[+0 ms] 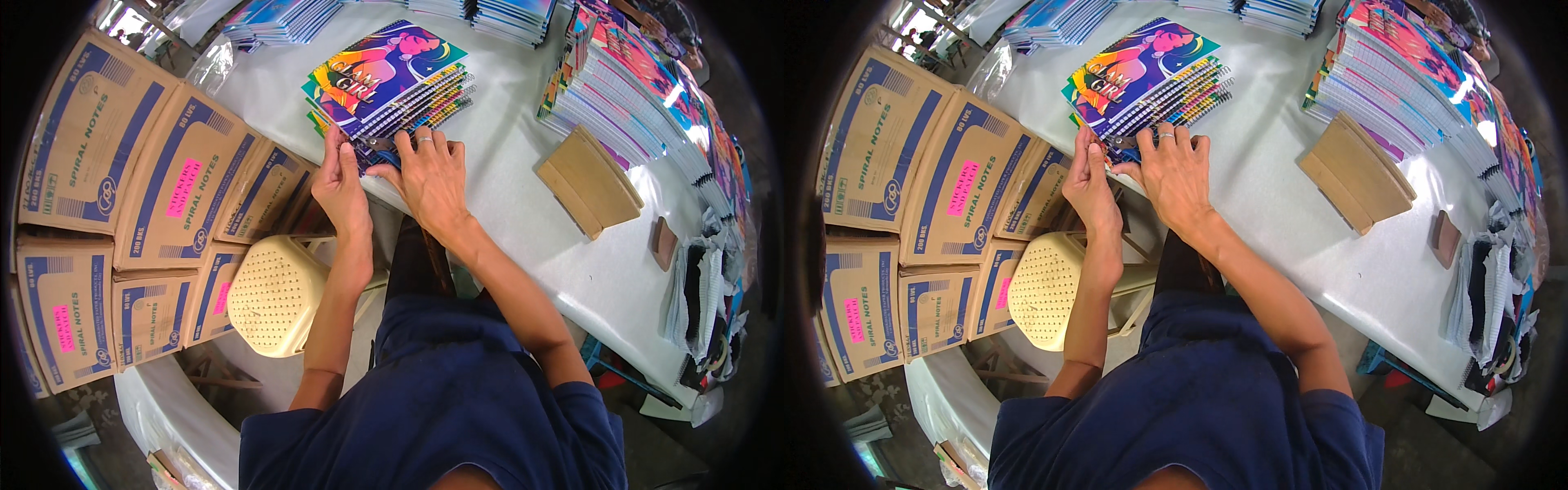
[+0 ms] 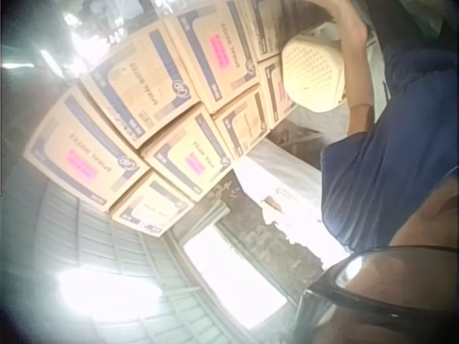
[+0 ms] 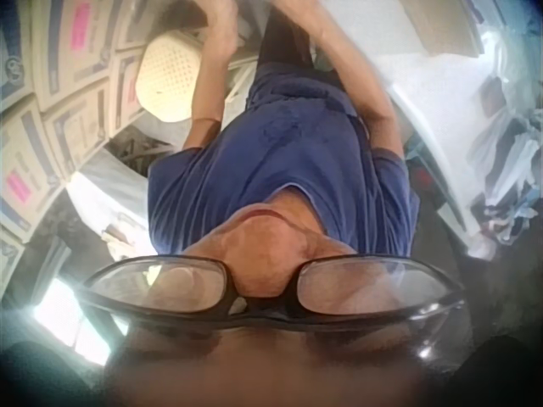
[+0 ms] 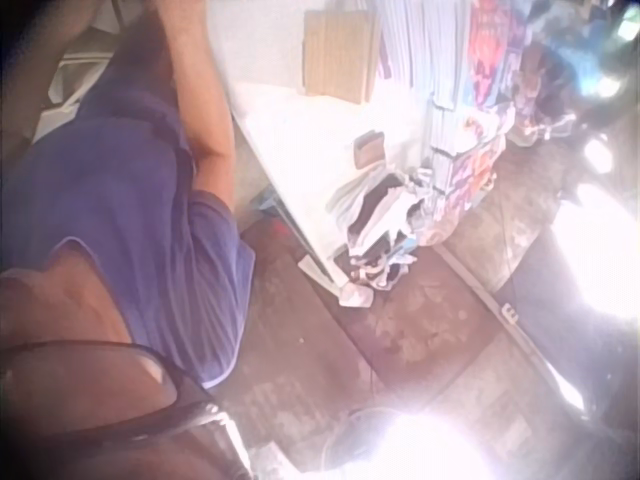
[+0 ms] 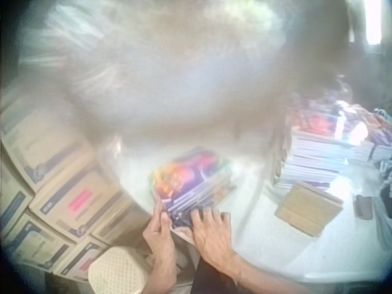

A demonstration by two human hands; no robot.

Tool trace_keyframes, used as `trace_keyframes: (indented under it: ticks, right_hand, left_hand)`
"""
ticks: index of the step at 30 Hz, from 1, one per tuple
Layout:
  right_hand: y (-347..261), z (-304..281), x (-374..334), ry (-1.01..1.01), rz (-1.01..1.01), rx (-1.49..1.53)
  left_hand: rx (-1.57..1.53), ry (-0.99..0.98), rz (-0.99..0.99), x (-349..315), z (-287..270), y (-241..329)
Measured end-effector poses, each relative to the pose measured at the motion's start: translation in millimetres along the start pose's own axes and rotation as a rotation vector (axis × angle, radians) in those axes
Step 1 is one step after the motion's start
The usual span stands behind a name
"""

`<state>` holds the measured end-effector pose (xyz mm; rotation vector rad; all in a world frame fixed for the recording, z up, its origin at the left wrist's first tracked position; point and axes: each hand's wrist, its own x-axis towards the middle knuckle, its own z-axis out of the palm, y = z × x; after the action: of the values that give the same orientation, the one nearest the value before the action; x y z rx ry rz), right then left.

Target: The person threads spiral coils into stacks of notebook pages and uses snips to trim the excess wire.

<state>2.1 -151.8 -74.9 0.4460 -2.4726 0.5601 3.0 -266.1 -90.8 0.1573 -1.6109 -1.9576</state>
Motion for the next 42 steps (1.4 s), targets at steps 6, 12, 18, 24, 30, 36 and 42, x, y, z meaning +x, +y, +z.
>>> trace_keyframes:
  ticks: [6, 12, 18, 24, 30, 36, 42]
  right_hand:
    - [-1.5, -0.6, 6.9, 0.062, -0.099, -0.028]
    - [-2.2, -0.9, 8.6, -0.108, -0.054, -0.014]
    - [-4.5, -14.0, -1.9, -0.122, -0.009, -0.033]
    - [0.0, -8.7, -3.5, -0.08, -0.016, -0.096]
    - [0.5, -6.3, -1.5, -0.071, -0.019, -0.104]
    - [2.4, -5.5, 2.5, -0.056, -0.07, -0.101]
    - [1.6, -10.6, 8.9, -0.294, 0.066, 0.007]
  left_hand:
    - [-0.021, 0.014, -0.017, -0.4, 0.1, -0.7]
    - [-0.025, 0.023, -0.027, 2.0, 1.8, 4.1]
    - [-0.112, 0.026, -0.059, 5.2, -4.8, -0.7]
    - [-0.257, 0.036, -0.117, 2.3, -3.3, 2.8]
    - [-0.266, 0.088, -0.147, 1.4, 1.3, 5.2]
    - [-0.255, 0.086, -0.133, 0.6, 2.7, 4.9]
    - [-0.17, 0.046, -0.132, 3.9, 0.9, 0.2]
